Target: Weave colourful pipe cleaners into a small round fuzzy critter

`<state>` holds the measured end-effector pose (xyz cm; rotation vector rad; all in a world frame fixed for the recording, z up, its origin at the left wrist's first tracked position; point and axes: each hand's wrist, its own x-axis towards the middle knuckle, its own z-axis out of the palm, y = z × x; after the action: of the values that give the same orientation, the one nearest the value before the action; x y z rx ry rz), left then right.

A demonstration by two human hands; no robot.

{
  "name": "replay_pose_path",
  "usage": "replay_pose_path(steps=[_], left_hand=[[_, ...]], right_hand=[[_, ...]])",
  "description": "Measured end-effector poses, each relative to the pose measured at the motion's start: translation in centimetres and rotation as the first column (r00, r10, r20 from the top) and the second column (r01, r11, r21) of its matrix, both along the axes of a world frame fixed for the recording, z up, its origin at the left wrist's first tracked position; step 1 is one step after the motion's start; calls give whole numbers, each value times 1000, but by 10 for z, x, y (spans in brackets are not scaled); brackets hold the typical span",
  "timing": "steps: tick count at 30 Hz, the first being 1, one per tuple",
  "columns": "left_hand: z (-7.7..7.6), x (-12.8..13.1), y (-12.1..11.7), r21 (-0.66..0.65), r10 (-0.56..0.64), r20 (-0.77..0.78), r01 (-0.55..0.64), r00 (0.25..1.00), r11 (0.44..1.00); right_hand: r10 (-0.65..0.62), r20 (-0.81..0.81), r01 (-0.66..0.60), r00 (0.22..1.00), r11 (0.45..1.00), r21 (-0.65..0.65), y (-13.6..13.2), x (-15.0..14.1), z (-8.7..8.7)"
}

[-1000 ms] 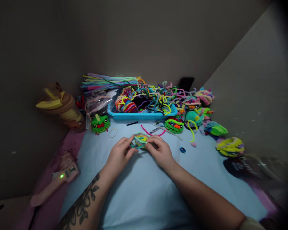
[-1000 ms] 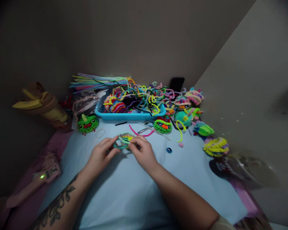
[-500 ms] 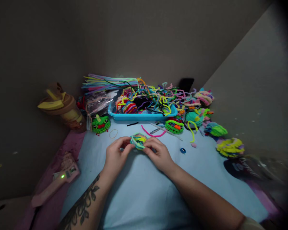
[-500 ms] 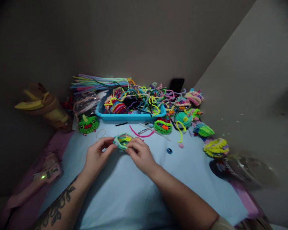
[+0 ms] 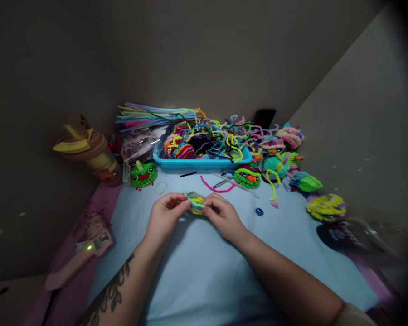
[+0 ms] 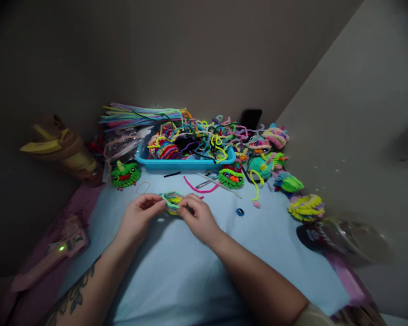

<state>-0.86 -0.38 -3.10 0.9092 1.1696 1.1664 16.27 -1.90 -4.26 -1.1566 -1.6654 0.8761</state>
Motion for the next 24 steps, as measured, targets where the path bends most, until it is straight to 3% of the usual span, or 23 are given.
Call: replay_pose_path(steps=[3, 8, 10, 13, 16, 20, 24], left_hand=[[0, 2, 0, -19, 6, 61, -4, 998, 1000], [-3, 1, 1, 27, -45, 22, 44, 999, 999], [-5, -2, 3, 67, -70, -46, 73, 997, 995], [-6, -9, 6, 136, -138, -266, 179, 954, 974], [-6, -15, 6, 226, -164, -524, 322, 836, 919], [-6, -17, 3, 339, -157, -684, 501, 712, 796], [-7, -13, -3, 393, -61, -809, 615, 585, 684]], right_hand=[[18, -34, -19, 999, 1000, -14, 0, 0, 0], [46, -43, -45, 998, 998, 36, -1, 0, -1], [50, -29, -48, 998, 996, 72, -1, 0, -2], [71, 20, -73, 997, 987, 144, -2, 2, -1], [97, 84, -112, 992, 974, 199, -3, 6, 1], [108, 87, -124, 990, 972, 198, -1, 12, 4], [-32, 91, 15, 995, 984, 180, 4, 14, 3]])
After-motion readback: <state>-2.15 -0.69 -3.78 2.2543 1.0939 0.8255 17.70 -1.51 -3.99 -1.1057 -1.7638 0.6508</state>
